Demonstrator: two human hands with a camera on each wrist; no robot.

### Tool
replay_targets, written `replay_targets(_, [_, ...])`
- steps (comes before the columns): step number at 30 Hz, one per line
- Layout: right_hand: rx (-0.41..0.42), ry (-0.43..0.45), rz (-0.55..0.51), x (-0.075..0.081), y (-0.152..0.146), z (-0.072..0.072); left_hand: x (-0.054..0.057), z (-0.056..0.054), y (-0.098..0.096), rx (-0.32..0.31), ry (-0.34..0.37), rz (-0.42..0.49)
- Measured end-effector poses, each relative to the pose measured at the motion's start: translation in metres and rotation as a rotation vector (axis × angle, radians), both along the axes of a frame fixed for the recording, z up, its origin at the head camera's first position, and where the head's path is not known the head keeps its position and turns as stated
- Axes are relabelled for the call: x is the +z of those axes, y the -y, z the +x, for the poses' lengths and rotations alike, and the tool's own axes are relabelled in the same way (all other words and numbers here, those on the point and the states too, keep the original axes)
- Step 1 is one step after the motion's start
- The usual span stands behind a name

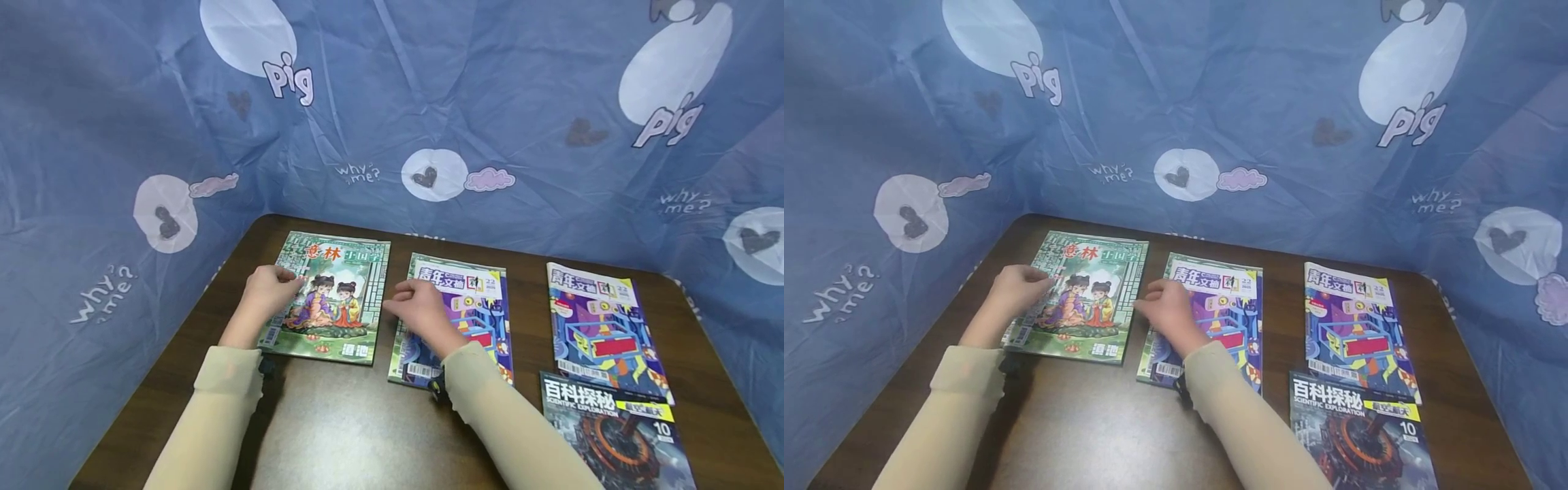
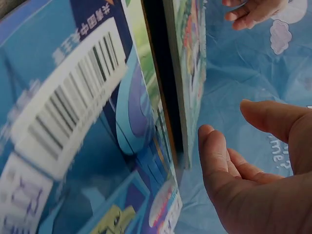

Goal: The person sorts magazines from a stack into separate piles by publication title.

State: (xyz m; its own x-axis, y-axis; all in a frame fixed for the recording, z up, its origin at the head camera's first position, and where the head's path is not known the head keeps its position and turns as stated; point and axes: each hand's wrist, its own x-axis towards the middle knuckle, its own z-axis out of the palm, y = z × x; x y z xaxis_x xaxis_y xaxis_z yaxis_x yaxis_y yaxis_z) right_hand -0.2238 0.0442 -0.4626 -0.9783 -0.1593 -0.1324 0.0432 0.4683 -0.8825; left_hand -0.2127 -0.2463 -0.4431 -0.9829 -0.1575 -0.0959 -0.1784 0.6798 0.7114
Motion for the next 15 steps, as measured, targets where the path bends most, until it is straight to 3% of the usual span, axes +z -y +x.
replay_targets(15, [-0.103, -0.03, -0.106, 0.013, -0.046, 0.014, 0.012, 0.015, -0.057, -0.107, -0.149, 0.089])
